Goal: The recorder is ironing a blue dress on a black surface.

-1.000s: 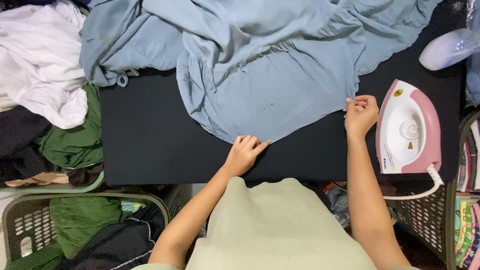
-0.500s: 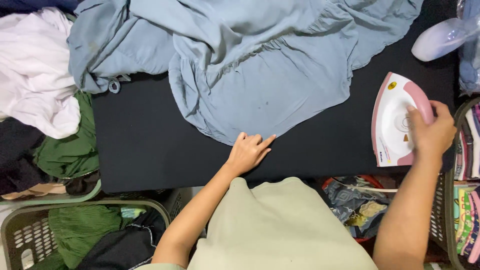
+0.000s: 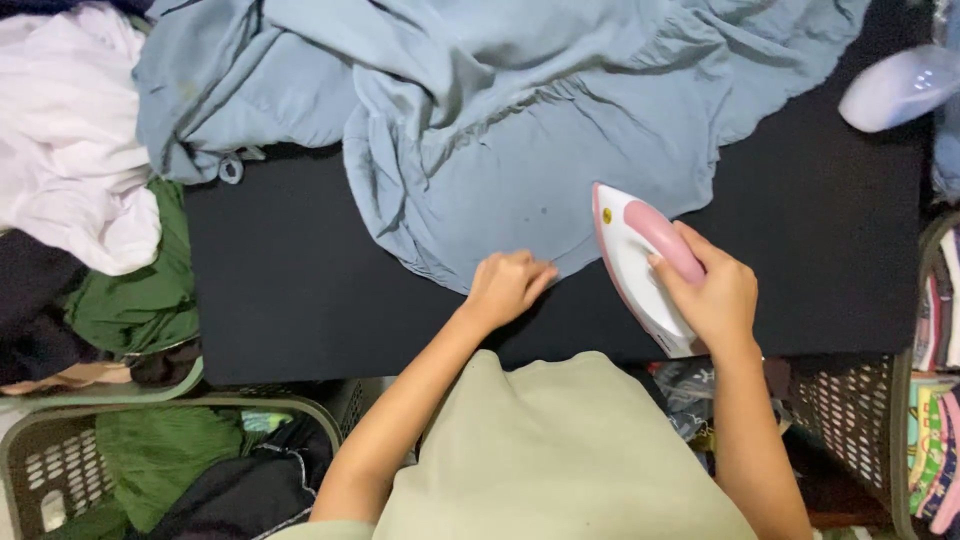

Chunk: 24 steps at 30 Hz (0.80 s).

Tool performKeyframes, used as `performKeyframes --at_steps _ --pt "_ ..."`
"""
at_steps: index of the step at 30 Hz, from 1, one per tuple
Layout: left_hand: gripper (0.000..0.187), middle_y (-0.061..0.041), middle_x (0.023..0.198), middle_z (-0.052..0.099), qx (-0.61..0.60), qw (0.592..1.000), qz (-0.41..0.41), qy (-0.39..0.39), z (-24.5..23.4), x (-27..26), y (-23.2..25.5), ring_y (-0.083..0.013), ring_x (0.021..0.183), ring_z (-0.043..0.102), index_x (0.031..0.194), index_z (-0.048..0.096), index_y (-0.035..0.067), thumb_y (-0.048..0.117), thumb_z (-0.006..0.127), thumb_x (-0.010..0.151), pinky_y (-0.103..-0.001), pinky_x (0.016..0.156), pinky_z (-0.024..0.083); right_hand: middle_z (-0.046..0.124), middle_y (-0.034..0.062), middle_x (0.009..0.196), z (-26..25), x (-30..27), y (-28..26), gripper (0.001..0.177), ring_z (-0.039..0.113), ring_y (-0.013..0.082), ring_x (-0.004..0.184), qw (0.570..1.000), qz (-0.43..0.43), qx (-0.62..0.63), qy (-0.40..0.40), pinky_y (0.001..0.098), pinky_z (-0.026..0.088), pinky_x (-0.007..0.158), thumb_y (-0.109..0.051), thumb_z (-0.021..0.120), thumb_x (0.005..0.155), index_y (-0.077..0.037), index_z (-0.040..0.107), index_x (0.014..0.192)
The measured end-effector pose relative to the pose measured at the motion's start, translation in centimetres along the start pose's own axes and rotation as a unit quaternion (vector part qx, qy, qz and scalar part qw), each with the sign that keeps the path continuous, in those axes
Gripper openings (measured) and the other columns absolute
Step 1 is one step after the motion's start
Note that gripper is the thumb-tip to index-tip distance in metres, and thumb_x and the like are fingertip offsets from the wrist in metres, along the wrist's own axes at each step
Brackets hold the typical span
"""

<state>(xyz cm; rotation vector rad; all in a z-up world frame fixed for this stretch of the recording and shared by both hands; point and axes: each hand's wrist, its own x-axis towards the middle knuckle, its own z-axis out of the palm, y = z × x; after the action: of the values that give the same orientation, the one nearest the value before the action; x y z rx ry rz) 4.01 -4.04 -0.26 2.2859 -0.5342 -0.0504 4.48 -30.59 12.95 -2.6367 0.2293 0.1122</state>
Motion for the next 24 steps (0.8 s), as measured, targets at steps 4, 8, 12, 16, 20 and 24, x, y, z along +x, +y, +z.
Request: performKeyframes --at_steps 4,8,12,16,20,24 --pt "0.015 -0.016 0.085 0.067 0.016 0.988 -0.012 0.15 -2.3 7.5 -3.1 -0.0372 0.081 0.066 0.09 0.069 0.004 0.017 0.069 0.097 -0.046 0.072 0.053 0.074 0.0204 0.117 0.4 0.5 1.0 0.055 0.073 0.0339 0.102 0.998 -0.038 0.046 -0.011 0.0396 0.055 0.089 -0.034 0.078 0.089 -0.007 0.07 0.136" --pt "0.025 -0.02 0.119 0.066 0.02 0.954 0.016 0.297 -4.6 16.1 -7.5 -0.0393 0.113 0.064 0.122 0.063 0.001 0.002 0.061 0.097 -0.045 0.099 0.053 0.073 0.02 0.124 0.6 1.0 1.2 0.051 0.074 0.0308 0.107 0.991 -0.066 0.116 -0.032 0.0374 0.056 0.091 -0.027 0.079 0.089 -0.005 0.069 0.134" --pt "0.043 -0.02 0.11 0.067 0.182 0.939 -0.011 0.292 -7.2 20.7 -7.7 -0.0373 0.102 0.06 0.111 0.068 0.001 0.029 0.075 0.079 -0.059 0.085 0.036 0.074 0.0198 0.122 0.9 1.4 0.8 0.048 0.074 0.0302 0.109 0.994 -0.045 0.089 0.047 0.036 0.056 0.092 -0.021 0.079 0.091 -0.005 0.07 0.136" --pt "0.024 -0.009 0.096 0.066 0.191 0.966 -0.059 0.165 -5.9 20.5 -9.7 -0.0309 0.1 0.059 0.086 0.07 0.014 0.037 0.078 0.08 -0.057 0.087 0.035 0.076 0.0158 0.108 0.3 2.7 -0.3 0.053 0.076 0.0247 0.091 0.991 0.003 0.123 -0.06 0.033 0.057 0.082 -0.023 0.08 0.084 -0.009 0.07 0.135" --pt "0.024 -0.004 0.092 0.063 0.122 0.979 0.005 0.163 -5.2 20.3 -10.2 -0.0267 0.093 0.057 0.095 0.07 0.014 0.035 0.079 0.091 -0.047 0.082 0.037 0.076 0.0142 0.101 0.5 3.3 -1.9 0.051 0.075 0.0242 0.083 0.994 -0.009 0.086 -0.069 0.0346 0.056 0.075 -0.023 0.082 0.083 -0.012 0.073 0.132" --pt "0.018 -0.004 0.088 0.067 0.058 0.98 -0.041 0.184 -5.0 21.4 -11.3 -0.0255 0.086 0.064 0.093 0.071 0.011 0.026 0.08 0.087 -0.043 0.078 0.038 0.076 0.0131 0.103 1.0 4.1 -1.6 0.05 0.075 0.0233 0.082 0.986 -0.098 0.105 -0.081 0.0335 0.058 0.073 -0.023 0.082 0.082 -0.012 0.072 0.13"
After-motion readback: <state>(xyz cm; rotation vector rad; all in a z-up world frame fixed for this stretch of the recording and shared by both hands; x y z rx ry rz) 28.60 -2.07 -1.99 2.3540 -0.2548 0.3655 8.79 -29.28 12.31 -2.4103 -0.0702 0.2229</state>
